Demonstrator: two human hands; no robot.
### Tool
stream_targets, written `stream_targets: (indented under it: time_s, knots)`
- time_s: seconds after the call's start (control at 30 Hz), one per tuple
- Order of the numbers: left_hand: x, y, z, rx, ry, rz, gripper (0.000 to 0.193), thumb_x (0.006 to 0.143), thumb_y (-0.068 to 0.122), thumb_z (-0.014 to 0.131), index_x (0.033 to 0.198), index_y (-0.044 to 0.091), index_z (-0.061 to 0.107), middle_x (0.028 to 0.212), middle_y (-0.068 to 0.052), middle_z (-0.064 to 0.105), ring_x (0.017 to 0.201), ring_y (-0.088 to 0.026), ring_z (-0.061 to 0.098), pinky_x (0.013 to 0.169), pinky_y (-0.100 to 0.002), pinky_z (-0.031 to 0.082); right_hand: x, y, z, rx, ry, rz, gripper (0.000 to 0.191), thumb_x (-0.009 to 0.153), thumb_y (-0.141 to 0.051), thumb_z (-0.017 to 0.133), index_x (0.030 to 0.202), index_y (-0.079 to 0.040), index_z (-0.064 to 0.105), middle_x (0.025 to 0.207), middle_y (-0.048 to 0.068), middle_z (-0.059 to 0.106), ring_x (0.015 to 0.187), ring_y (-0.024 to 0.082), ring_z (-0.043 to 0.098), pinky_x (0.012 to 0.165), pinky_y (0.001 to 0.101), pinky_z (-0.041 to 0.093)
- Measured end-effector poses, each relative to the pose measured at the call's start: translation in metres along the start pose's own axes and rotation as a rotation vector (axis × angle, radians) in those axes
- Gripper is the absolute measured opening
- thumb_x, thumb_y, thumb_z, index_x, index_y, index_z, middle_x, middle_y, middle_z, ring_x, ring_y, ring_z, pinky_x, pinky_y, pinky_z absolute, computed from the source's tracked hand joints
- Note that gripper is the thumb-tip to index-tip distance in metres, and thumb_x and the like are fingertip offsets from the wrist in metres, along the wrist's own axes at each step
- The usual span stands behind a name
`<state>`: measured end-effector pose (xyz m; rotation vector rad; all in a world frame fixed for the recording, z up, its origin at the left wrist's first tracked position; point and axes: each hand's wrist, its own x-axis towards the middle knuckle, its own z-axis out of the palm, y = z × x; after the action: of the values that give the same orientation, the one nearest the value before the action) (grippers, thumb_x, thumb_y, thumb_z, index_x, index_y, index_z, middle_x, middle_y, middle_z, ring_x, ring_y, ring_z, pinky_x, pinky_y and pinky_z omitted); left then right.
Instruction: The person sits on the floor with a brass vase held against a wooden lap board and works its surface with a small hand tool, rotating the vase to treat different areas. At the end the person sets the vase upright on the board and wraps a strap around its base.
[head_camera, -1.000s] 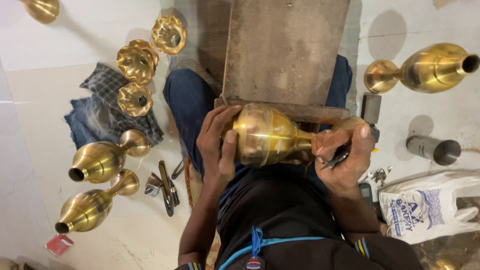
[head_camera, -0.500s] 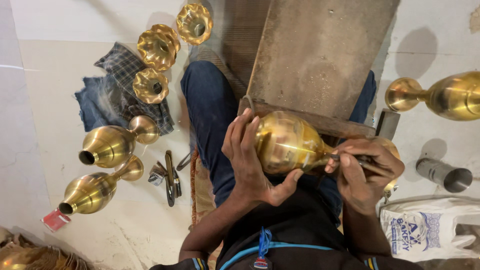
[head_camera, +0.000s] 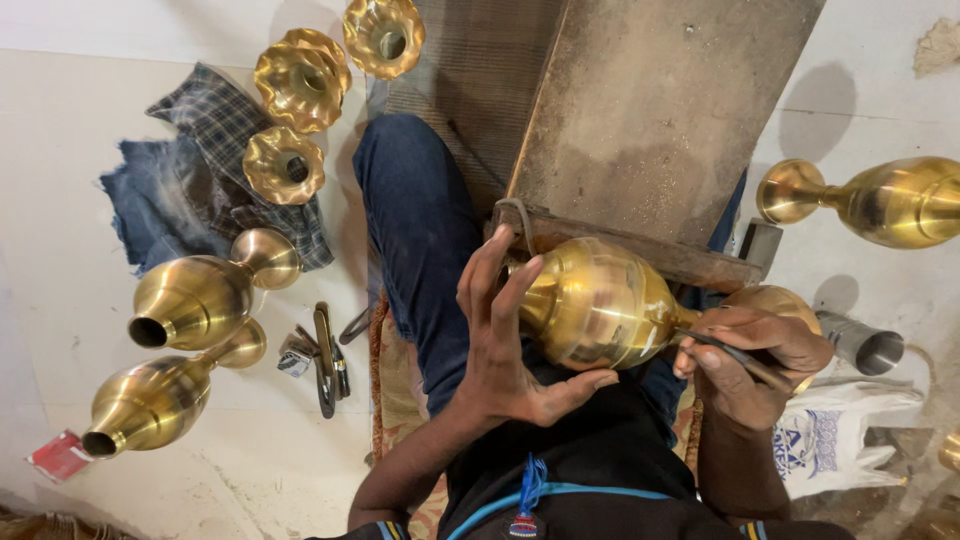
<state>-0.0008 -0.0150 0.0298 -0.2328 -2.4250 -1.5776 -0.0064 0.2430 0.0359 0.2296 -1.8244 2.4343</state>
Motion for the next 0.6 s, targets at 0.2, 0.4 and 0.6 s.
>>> stream_targets:
  time_s: [0.2,0.4,0.6]
  knots:
    - [0.009,-0.003,-0.010,-0.093,-0.079,-0.020,0.100,0.073,0.056,0.092,0.149,0.011,0.045,0.155,-0.018,0.042,0.144,-0.036,0.047,0.120,-0.047,0.046,-0.002,0.000,-0.001,-0.033,-0.009,0.020,0.012,0.097,0.009,0.071,0.109,0.008,0.067,0.092,0.026,0.072,0.075,0.021,0.074,0.063,0.0290,0.064]
    - [0.013,-0.001,-0.017,-0.053,-0.116,-0.024,0.104,0.071,0.058,0.093,0.149,0.011,0.043,0.152,-0.018,0.042,0.145,-0.039,0.048,0.121,-0.051,0.047,0.004,-0.009,0.013,-0.190,0.022,0.024,0.010,0.103,0.008,0.068,0.112,0.008,0.065,0.099,0.026,0.071,0.083,0.023,0.074,0.074,0.0310,0.065]
    - [-0.005,0.004,-0.009,-0.095,0.067,-0.081,0.123,0.071,0.051,0.094,0.158,0.006,0.019,0.159,-0.026,0.029,0.152,-0.043,0.036,0.126,-0.052,0.041,0.015,-0.023,0.043,-1.384,-0.108,-0.295,0.023,0.103,0.005,0.058,0.123,0.001,0.068,0.097,0.020,0.077,0.076,0.024,0.072,0.092,0.0547,0.054]
